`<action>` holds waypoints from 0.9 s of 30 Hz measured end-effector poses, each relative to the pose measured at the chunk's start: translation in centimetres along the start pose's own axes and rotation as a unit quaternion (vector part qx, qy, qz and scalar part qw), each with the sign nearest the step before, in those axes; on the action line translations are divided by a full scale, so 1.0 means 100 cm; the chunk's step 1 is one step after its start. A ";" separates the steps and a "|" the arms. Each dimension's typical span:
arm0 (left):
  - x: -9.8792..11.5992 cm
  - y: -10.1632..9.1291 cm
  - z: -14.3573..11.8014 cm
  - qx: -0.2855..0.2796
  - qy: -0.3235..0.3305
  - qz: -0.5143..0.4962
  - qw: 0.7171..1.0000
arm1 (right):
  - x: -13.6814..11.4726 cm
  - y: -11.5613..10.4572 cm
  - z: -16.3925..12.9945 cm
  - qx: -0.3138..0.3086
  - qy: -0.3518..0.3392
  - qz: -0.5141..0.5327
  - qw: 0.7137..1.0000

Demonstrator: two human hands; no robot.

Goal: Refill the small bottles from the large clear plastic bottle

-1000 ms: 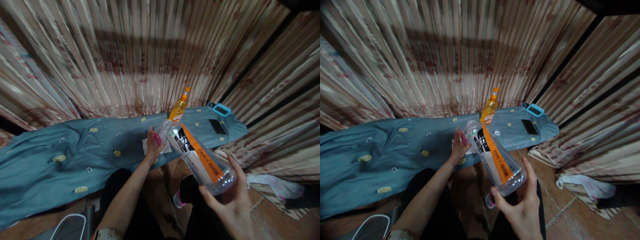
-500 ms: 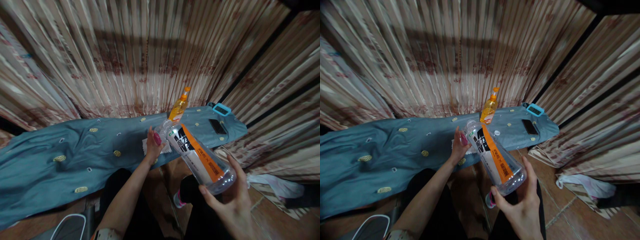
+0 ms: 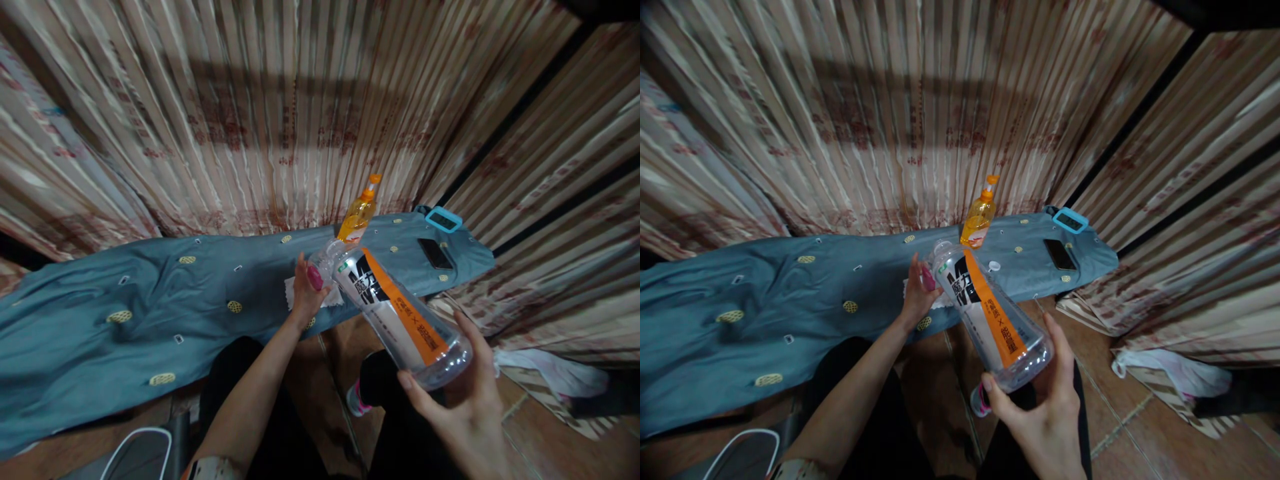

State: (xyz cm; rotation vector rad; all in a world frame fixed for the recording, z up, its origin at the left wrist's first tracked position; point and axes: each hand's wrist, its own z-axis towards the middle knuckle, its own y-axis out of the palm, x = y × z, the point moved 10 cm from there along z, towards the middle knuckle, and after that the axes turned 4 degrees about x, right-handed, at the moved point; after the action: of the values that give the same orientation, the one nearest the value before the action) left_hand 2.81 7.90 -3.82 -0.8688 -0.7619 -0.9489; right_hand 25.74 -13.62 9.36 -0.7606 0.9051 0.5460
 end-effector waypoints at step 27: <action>0.002 0.000 -0.001 -0.006 -0.005 -0.009 1.000 | -0.006 0.001 -0.001 -0.009 -0.016 -0.005 1.000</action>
State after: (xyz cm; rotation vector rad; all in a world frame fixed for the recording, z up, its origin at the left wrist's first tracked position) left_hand 2.87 7.76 -3.68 -0.8785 -0.7755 -0.9665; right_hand 25.32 -13.71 9.81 -0.7704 0.8677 0.5562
